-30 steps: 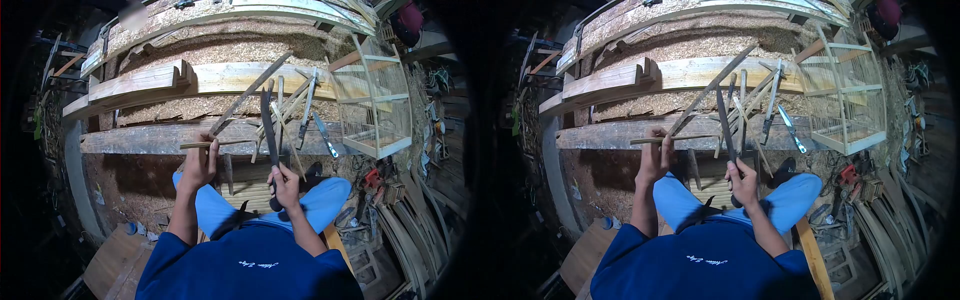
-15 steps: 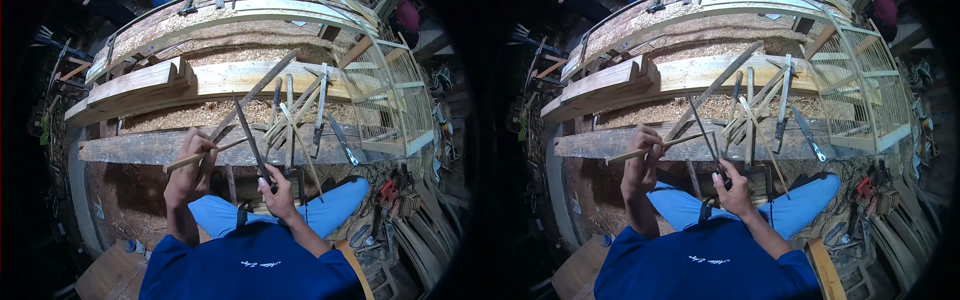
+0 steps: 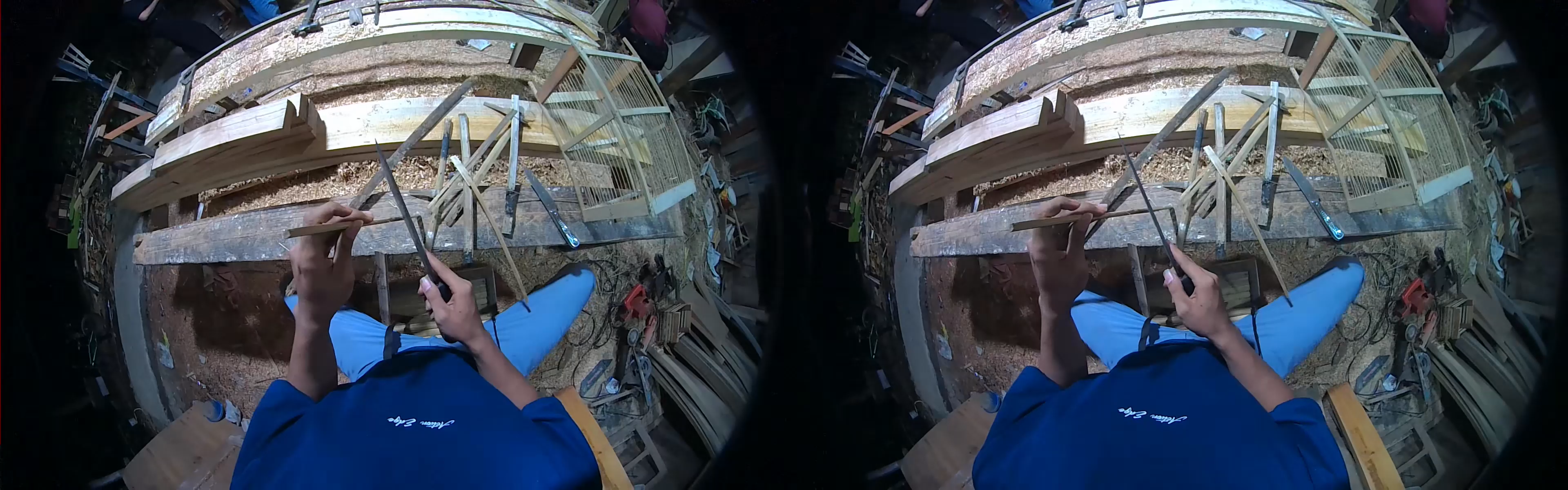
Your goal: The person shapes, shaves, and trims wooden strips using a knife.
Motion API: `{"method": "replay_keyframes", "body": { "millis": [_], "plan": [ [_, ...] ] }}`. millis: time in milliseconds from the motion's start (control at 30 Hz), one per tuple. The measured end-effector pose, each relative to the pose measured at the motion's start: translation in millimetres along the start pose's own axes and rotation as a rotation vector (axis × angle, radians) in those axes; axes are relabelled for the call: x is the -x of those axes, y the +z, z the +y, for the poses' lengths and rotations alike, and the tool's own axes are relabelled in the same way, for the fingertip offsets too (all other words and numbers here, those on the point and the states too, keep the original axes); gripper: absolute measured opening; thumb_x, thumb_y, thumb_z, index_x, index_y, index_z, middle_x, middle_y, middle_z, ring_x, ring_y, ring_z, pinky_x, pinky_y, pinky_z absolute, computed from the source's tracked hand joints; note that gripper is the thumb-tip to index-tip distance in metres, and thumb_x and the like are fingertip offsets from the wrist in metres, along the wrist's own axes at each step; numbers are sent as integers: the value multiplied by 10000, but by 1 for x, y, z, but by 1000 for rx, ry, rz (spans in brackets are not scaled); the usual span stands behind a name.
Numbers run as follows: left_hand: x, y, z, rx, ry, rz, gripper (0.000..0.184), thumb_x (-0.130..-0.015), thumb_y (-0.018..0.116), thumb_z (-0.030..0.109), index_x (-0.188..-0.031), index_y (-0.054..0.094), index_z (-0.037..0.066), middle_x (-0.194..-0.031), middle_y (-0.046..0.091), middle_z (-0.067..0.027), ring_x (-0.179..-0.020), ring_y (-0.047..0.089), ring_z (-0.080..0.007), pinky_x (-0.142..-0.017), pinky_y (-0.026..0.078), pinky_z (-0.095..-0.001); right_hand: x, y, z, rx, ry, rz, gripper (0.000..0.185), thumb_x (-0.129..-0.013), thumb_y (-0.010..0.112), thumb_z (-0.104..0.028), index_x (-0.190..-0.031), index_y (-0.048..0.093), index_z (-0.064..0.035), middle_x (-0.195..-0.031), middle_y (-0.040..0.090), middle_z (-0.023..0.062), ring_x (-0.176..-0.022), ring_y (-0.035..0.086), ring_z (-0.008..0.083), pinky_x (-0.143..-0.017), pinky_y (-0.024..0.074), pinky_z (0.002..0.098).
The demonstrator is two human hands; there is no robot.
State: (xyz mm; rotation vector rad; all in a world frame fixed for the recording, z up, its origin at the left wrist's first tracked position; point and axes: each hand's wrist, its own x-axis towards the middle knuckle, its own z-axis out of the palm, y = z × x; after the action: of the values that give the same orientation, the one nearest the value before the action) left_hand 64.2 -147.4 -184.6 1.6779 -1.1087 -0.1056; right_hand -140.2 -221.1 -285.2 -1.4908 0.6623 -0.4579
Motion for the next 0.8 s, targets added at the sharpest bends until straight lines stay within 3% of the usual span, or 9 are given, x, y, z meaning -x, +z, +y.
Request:
{"method": "replay_keyframes", "body": {
  "millis": [67, 133, 300, 367, 533, 600, 633, 700, 800],
  "plan": [
    [2, 1, 0, 30, -25, 8, 129, -997, 628, -29, -1125, 619, -19, -1022, 736, -135, -956, 759, -218, -796, 612, -316, 1, -3, -4, -39, 98, -28, 487, -997, 618, -84, -1463, 537, 31, -924, 707, 135, -680, 659, 129, -693, 570, 302],
    [2, 3, 0, 66, -41, 19, 119, -997, 619, -42, -1112, 605, -15, -1013, 736, -143, -970, 763, -231, -794, 614, -317, -1, -3, 2, -112, 37, -69, 510, -1061, 547, -114, -1562, 457, -77, -874, 646, 21, -609, 557, 44, -526, 491, 224],
    [3, 5, 2, 45, -113, 50, 119, -994, 602, -66, -1096, 588, -6, -998, 738, -152, -974, 765, -240, -779, 616, -322, 1, -9, -8, -198, 180, -120, 516, -1078, 521, -130, -1583, 422, -90, -900, 643, 36, -596, 559, 52, -492, 488, 221],
    [-1, 5, -4, 22, -47, 50, 110, -999, 597, -64, -1093, 588, -7, -1002, 739, -153, -967, 765, -238, -767, 612, -323, -6, -13, -6, -185, 132, -100, 496, -1048, 557, -94, -1532, 480, -20, -831, 650, 34, -583, 563, 66, -508, 468, 237],
    [-8, 3, -1, 71, -112, 13, 115, -990, 609, -71, -1089, 596, -13, -1014, 745, -155, -959, 763, -227, -823, 598, -315, -10, -15, -7, -107, 110, -97, 491, -1034, 569, -102, -1507, 499, 10, -829, 659, 48, -645, 575, 88, -626, 504, 261],
    [-12, 1, 4, 48, -97, -18, 110, -991, 608, -71, -1086, 598, -18, -1010, 745, -155, -958, 763, -227, -822, 601, -315, -9, -14, -6, -99, 41, -94, 503, -1064, 528, -87, -1560, 455, -64, -856, 632, 29, -562, 520, 41, -473, 444, 237],
    [-11, 0, 7, 23, -81, -46, 105, -991, 607, -71, -1084, 601, -23, -1007, 746, -154, -956, 763, -226, -820, 603, -315, -7, -13, -9, -99, 42, -94, 503, -1064, 528, -87, -1560, 455, -64, -856, 632, 29, -562, 520, 41, -473, 444, 237],
    [-11, 1, 8, 14, -73, -34, 99, -991, 607, -71, -1078, 607, -25, -1004, 745, -152, -961, 764, -231, -808, 608, -313, -8, -13, -14, -55, 96, -41, 493, -1008, 590, -94, -1480, 518, 31, -830, 670, 100, -764, 631, 137, -759, 533, 310],
    [-2, 2, -7, 27, -41, 46, 112, -986, 628, -58, -1090, 618, -19, -1002, 746, -155, -957, 767, -232, -774, 618, -309, -15, -12, -7, 46, 13, -30, 470, -997, 606, -99, -1444, 550, 40, -1017, 723, 213, -880, 713, 239, -846, 548, 348]
  ]
}}
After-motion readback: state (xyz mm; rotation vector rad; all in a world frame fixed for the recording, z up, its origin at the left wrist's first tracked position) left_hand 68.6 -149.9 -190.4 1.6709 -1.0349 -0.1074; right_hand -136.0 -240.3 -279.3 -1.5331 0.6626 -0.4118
